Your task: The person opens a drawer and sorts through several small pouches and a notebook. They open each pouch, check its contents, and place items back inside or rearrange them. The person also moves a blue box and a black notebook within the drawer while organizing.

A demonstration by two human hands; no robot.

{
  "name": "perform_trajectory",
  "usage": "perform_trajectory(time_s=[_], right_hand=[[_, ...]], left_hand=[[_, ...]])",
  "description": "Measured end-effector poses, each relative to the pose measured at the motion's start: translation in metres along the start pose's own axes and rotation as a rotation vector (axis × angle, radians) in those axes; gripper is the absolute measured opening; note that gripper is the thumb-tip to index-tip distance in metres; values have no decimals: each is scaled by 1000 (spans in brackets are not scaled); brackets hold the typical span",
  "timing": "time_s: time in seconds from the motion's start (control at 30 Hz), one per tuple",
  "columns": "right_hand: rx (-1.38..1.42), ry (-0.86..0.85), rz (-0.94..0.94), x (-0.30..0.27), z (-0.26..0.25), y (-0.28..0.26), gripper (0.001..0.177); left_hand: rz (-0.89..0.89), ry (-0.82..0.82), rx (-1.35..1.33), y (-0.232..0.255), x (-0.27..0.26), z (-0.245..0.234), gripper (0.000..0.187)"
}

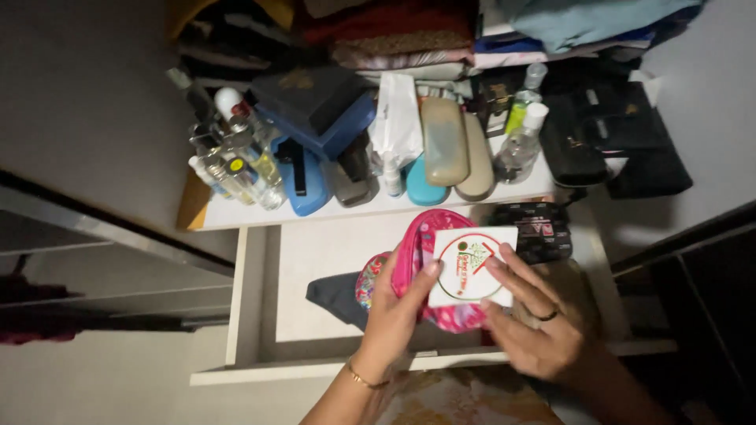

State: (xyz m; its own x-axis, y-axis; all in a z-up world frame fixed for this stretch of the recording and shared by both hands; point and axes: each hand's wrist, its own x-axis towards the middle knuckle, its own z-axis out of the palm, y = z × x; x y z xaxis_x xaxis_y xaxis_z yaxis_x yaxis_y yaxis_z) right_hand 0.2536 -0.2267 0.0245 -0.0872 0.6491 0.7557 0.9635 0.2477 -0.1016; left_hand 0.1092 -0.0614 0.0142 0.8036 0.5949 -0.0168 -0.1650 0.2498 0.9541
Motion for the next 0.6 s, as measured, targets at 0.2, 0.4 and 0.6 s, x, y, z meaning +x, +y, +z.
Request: perform_trajectory(time_s=[0.2, 0.4, 0.6], right_hand=[[223, 119, 450, 9, 28, -19, 22], [352, 373, 1018, -19, 53, -12, 2], [30, 344, 1120, -56, 71, 6, 6]], left_hand=[[-43, 181, 12, -29, -9, -13, 19], [-194, 256, -246, -13, -13, -30, 23], [-180, 356, -399, -25, -14, -78, 28]])
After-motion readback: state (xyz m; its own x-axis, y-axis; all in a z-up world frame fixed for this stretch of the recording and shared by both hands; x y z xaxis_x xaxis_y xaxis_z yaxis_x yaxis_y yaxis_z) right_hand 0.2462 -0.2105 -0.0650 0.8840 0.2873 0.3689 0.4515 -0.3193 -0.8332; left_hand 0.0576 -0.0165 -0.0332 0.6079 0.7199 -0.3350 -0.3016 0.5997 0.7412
